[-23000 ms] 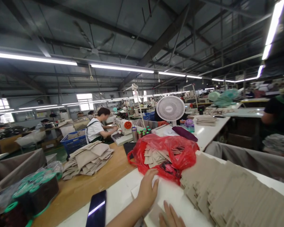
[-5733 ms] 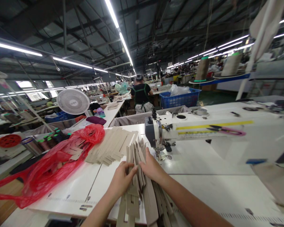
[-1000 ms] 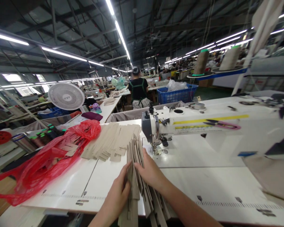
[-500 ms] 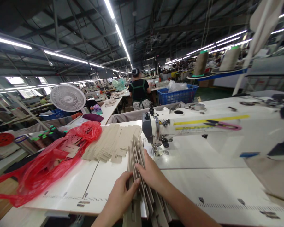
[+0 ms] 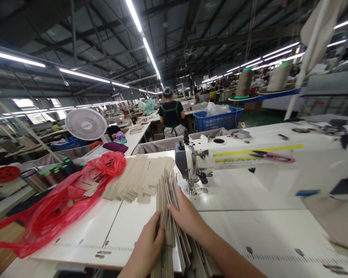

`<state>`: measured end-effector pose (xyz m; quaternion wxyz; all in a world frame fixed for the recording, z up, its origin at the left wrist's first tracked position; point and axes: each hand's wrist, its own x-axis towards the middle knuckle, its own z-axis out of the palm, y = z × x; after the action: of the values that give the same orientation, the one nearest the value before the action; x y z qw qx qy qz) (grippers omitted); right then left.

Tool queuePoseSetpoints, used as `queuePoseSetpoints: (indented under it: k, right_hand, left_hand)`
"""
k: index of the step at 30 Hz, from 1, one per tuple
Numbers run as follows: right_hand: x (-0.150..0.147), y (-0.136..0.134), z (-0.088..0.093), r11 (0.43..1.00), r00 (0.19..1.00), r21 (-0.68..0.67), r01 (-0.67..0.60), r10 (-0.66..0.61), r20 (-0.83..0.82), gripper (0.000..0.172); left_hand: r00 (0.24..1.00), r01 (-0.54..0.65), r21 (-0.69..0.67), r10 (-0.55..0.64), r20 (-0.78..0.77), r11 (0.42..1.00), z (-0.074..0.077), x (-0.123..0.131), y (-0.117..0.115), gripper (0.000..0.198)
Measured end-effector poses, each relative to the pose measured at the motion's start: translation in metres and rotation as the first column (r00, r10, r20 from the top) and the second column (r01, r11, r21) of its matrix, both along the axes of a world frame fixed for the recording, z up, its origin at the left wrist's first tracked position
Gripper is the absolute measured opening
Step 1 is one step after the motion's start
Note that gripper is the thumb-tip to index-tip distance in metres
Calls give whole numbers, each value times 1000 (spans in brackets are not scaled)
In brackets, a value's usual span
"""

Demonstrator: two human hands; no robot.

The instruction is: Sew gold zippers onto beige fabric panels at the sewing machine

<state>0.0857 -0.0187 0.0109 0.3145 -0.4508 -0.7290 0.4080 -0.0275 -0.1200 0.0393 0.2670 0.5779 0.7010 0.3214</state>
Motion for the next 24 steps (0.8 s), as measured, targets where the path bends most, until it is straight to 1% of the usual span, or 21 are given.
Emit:
queuePoseSetpoints:
  k: [2,3,5,7,11,13,16,20,24]
  right_hand:
    - [0,0,-1,1000,1000,-11,-9,9,3,72]
    - [0,1,-1,1000,1000,-17,-9,9,5,72]
    - [0,1,-2,1000,1000,-29,-1,2,7,73]
    - [0,2,-3,999,1000,-38,1,-1,8,72]
    - [0,3,-6,1000,1000,-30,-3,2,-9,70]
    - [0,4,-7,1000,1000,-17,4,-4,-16,69]
    - [0,3,-7,1000,1000,-18,5,-5,11,72]
    - [-1,2,-7,1000,999,-12,27,-26,25,70]
    - [-1,1,-7,999,999,-11,30,-30,24,70]
  left_hand:
    - [1000,16,44,-17,21,999,-3,-1,1,61]
    - [999,30,47,-31,20,998,-4,-2,1,63]
    - [999,44,22,-44,-4,999,-5,-3,2,59]
    - [999,25,-1,-25,-32,1000,-4,-3,2,52]
    - [999,-15,18,15,-35,1000,2,0,3,38]
    - [999,-32,24,33,-43,999,6,3,5,38]
    - [993,-60,12,61,-96,998,8,5,7,36]
    - [982,-94,-37,86,-169,995,4,4,8,28]
    - [979,-93,9,93,-179,996,-5,3,7,31]
